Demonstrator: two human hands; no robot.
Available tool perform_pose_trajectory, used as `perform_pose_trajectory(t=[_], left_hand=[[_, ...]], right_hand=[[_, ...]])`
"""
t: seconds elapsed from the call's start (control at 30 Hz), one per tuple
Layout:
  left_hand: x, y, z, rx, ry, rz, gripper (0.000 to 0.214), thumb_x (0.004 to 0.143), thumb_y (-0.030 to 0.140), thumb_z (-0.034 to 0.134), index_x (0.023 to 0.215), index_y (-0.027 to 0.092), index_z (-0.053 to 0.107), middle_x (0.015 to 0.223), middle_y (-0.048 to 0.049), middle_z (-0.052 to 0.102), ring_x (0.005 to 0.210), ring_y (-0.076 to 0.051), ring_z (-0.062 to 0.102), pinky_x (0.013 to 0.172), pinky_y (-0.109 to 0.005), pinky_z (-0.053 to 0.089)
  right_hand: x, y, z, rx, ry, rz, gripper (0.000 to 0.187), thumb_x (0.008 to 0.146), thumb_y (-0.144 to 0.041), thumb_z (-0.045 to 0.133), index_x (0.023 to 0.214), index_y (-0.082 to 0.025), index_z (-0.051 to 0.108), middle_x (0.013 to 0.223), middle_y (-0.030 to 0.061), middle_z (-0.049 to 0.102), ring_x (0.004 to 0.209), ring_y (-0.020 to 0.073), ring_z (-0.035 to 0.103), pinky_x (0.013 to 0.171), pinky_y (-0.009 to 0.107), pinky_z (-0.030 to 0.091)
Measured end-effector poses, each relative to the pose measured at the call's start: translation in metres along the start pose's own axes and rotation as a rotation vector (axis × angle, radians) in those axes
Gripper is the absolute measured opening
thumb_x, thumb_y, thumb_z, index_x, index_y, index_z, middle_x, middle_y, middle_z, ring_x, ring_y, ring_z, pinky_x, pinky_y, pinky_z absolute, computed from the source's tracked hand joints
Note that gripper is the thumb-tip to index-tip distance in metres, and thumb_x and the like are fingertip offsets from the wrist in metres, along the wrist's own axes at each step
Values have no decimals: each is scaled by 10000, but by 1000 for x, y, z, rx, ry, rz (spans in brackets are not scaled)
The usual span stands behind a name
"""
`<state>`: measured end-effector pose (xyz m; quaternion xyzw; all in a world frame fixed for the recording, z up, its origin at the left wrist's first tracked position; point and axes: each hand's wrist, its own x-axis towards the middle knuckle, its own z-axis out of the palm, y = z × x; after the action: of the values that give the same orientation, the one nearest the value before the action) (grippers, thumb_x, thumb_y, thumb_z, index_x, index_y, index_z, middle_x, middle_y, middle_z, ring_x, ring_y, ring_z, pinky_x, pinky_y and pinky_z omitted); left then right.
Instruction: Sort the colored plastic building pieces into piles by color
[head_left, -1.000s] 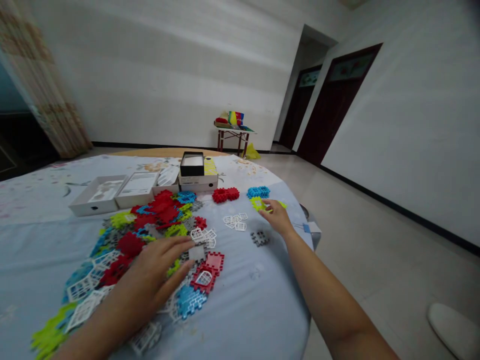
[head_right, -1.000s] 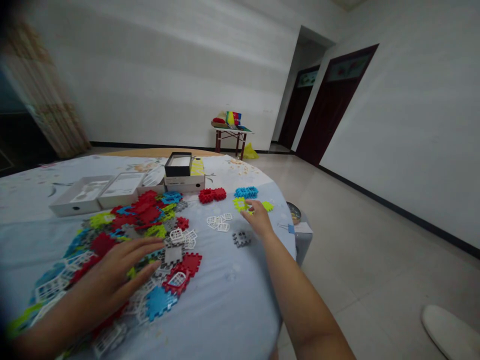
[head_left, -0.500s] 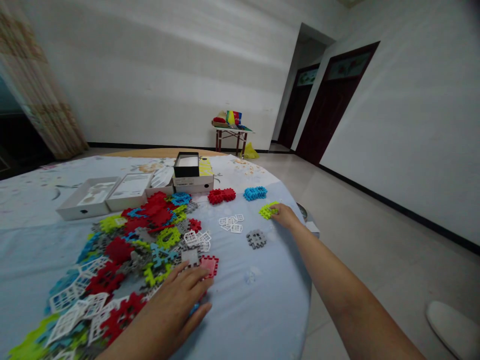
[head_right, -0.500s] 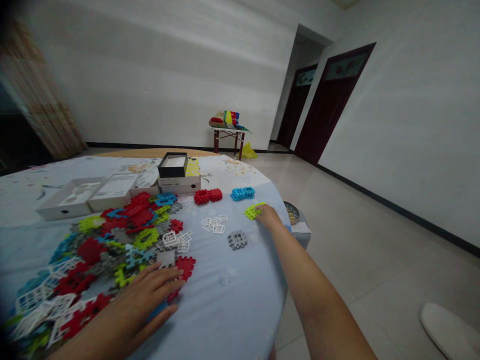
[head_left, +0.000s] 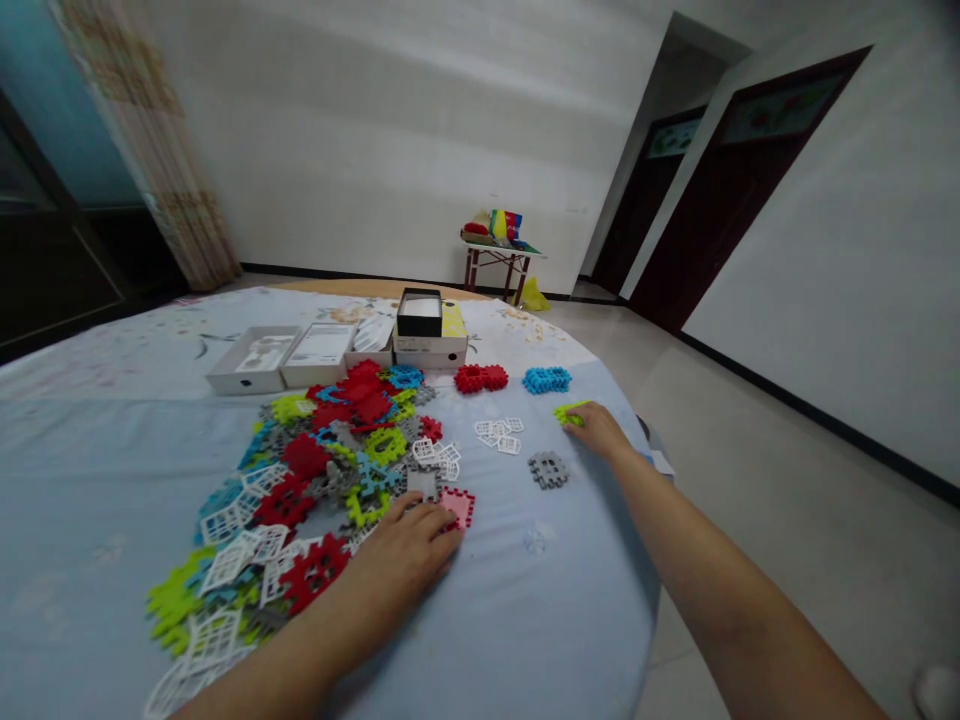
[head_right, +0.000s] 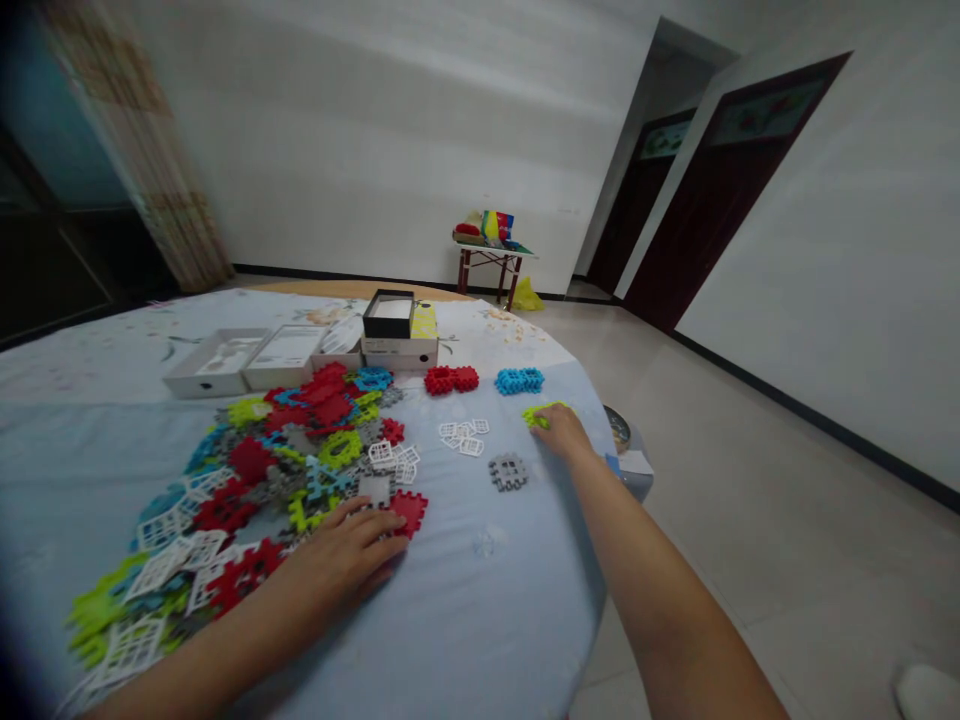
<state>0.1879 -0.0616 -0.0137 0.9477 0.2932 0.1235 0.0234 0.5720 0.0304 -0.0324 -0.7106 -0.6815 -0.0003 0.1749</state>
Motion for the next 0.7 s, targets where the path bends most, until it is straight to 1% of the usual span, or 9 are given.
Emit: perform_pose_trajectory(t=[0.13, 0.2, 0.27, 0.33, 0.37, 0.43, 0.5, 0.6, 0.7], left_hand=[[1, -2, 3, 6, 17, -44, 232, 865, 242, 408, 983, 270, 606, 1066, -19, 633, 1016, -178, 541, 988, -434, 291], [1, 0, -1, -6, 10, -62, 229, 857, 243, 423, 997, 265, 603, 1074, -21, 628, 1017, -180, 537, 990, -436, 284], [1, 3, -9, -28, 8, -70, 234, 838, 265, 456, 1026, 261, 596, 1096, -28, 618, 1025, -185, 531, 999, -437, 274], [0, 4, -18, -51, 15, -78, 257, 832, 296, 464, 1054, 262, 588, 1115, -34, 608, 1044, -186, 521, 1014, -435, 258], [-1, 3, -22, -57, 25, -90, 265, 837, 310, 453, 1060, 262, 588, 1116, -36, 607, 1049, -185, 517, 1018, -431, 254], [-1, -2, -31, -44, 68, -135, 282, 853, 331, 416, 1062, 257, 590, 1117, -40, 607, 1058, -189, 509, 1013, -429, 257], [0, -12, -38, -3, 127, -206, 303, 862, 344, 388, 1056, 242, 597, 1114, -49, 608, 1050, -199, 506, 987, -431, 279], [9, -29, -47, 83, 182, -317, 323, 861, 353, 374, 1028, 217, 614, 1064, -68, 622, 1009, -223, 515, 929, -430, 315], [27, -42, -52, 164, 149, -384, 315, 845, 342, 386, 986, 208, 634, 988, -82, 634, 963, -240, 526, 876, -418, 336]], right_hand=[[2, -5, 2, -40, 33, 43, 307, 714, -276, 616, 986, -152, 685, 996, 134, 639, 981, 244, 554, 884, 316, 374], [2, -12, 2, -53, 91, 58, 328, 722, -285, 604, 1008, -141, 675, 1011, 147, 629, 983, 253, 551, 889, 331, 374], [0, -25, 0, -11, 175, 51, 334, 747, -296, 569, 1021, -131, 662, 1025, 149, 623, 972, 242, 554, 888, 333, 382], [-4, -41, -2, 102, 237, 44, 332, 770, -315, 528, 1012, -127, 656, 1003, 134, 633, 900, 214, 576, 849, 322, 412], [-7, -50, -2, 177, 245, 47, 332, 776, -329, 513, 998, -128, 655, 974, 120, 644, 846, 200, 586, 813, 315, 431], [-15, -65, 0, 338, 222, 65, 328, 775, -359, 499, 956, -138, 661, 893, 90, 666, 750, 181, 594, 733, 304, 455], [-24, -74, 5, 472, 178, 85, 320, 766, -380, 495, 900, -146, 668, 810, 65, 677, 705, 176, 597, 680, 296, 459], [-33, -72, 16, 588, 145, 134, 328, 750, -402, 491, 844, -144, 670, 739, 51, 675, 672, 177, 599, 628, 285, 454], [-37, -58, 26, 639, 175, 219, 352, 742, -429, 488, 829, -138, 666, 721, 54, 675, 647, 174, 595, 597, 272, 448]])
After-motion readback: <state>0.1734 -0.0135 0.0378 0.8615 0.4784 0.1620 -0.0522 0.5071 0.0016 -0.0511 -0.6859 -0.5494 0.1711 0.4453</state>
